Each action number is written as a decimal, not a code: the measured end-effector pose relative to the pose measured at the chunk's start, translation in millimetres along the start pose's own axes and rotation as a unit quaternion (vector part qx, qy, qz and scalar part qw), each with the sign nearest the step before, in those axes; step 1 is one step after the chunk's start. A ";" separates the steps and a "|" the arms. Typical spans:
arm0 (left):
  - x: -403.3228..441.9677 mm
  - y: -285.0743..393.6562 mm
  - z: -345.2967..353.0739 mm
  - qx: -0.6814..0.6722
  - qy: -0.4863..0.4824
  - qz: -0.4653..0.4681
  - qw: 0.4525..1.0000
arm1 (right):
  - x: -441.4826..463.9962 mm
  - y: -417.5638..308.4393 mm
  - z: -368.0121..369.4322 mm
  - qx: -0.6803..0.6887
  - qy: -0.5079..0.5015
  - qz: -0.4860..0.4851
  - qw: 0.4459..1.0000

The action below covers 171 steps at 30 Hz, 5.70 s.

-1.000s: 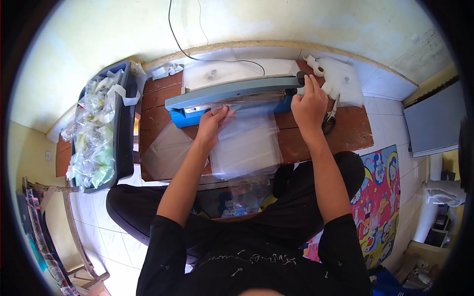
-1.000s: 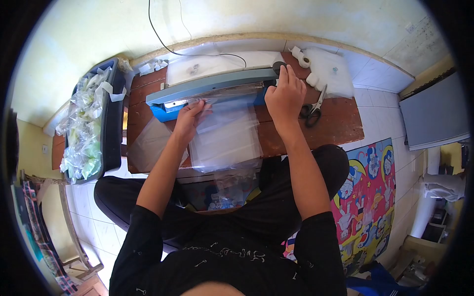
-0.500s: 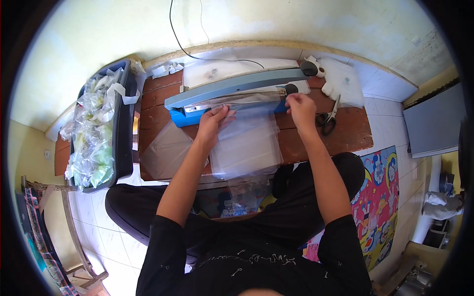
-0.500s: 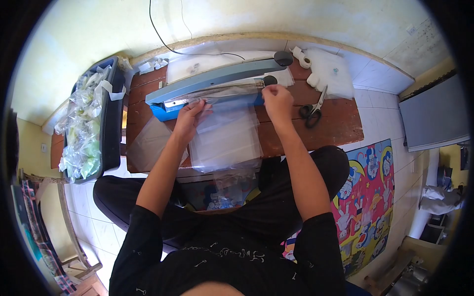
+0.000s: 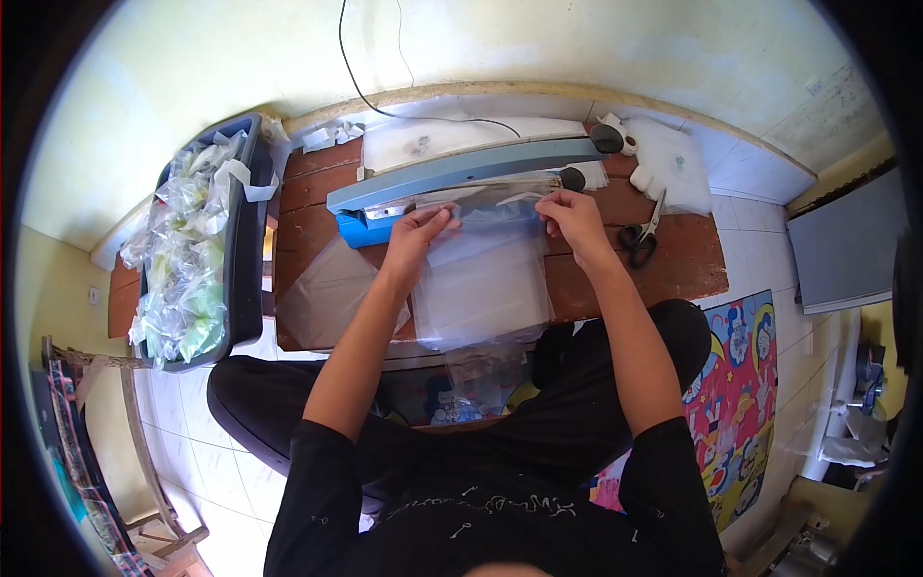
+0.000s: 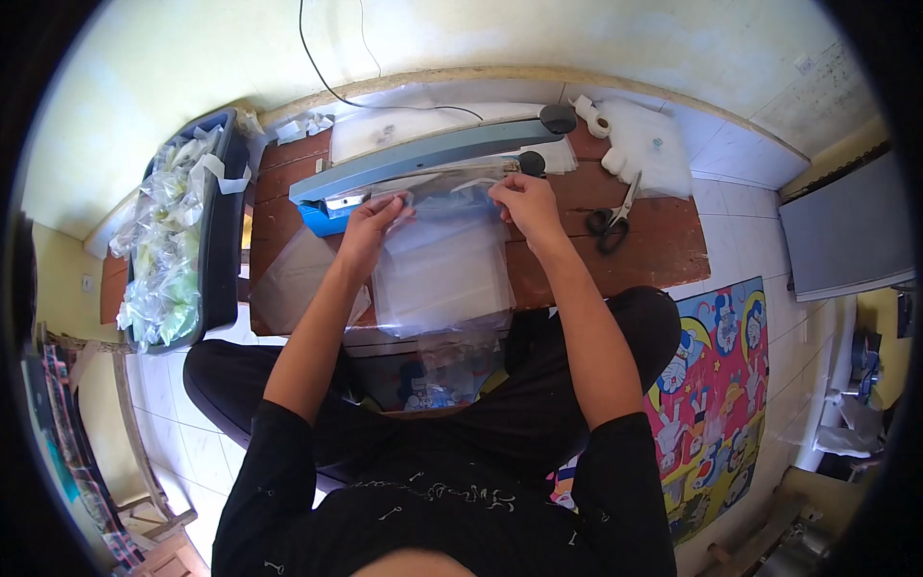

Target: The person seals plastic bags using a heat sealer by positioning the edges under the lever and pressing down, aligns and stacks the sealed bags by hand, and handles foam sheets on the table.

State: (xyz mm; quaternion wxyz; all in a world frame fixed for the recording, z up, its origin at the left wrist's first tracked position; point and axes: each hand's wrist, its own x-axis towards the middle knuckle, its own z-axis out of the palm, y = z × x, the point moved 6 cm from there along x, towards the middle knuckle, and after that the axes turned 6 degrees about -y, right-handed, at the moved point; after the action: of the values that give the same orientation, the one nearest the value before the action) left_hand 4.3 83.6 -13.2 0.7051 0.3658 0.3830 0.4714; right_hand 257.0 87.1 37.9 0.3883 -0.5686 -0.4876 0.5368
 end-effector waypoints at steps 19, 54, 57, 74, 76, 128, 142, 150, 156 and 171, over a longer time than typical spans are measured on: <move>-42.1 48.6 11.3 -0.018 -0.088 0.053 0.995 | -32.5 -47.4 9.2 -0.011 -0.230 -0.072 0.971; -72.6 -5.9 -10.3 0.660 0.111 0.175 0.722 | -26.6 27.3 41.4 -0.494 -0.092 -0.040 0.864; -72.0 -7.5 -14.2 0.642 0.131 0.142 0.742 | -32.1 37.7 56.1 -0.472 -0.089 -0.171 0.860; -75.8 2.8 -4.6 0.605 0.122 0.243 0.749 | -21.5 6.0 47.7 -0.439 0.019 -0.206 0.874; -80.4 8.1 2.9 0.593 0.114 0.255 0.755 | -23.5 -0.5 45.9 -0.400 0.037 -0.209 0.891; -85.7 -11.5 32.6 0.639 -0.019 0.225 0.736 | -50.8 13.1 92.9 -0.440 -0.027 -0.234 0.867; -130.5 50.0 -23.2 0.642 0.140 0.130 0.743 | -50.9 -3.5 186.2 -0.428 -0.108 -0.271 0.856; -157.5 39.0 -75.7 0.674 0.183 0.032 0.715 | -49.1 10.9 268.2 -0.464 -0.158 -0.201 0.848; -149.3 28.6 -84.9 0.673 0.181 0.007 0.717 | -27.7 39.5 277.9 -0.422 -0.122 -0.205 0.875; -127.9 86.0 -29.4 0.442 0.001 0.130 0.887 | -39.2 -45.7 217.3 -0.182 -0.369 -0.202 0.889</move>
State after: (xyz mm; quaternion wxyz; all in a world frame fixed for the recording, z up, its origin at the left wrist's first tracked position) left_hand -88.4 -8.0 74.3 0.4022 0.6858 0.5017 0.3410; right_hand 37.8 41.5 64.5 0.1703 -0.2793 -0.7890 0.5200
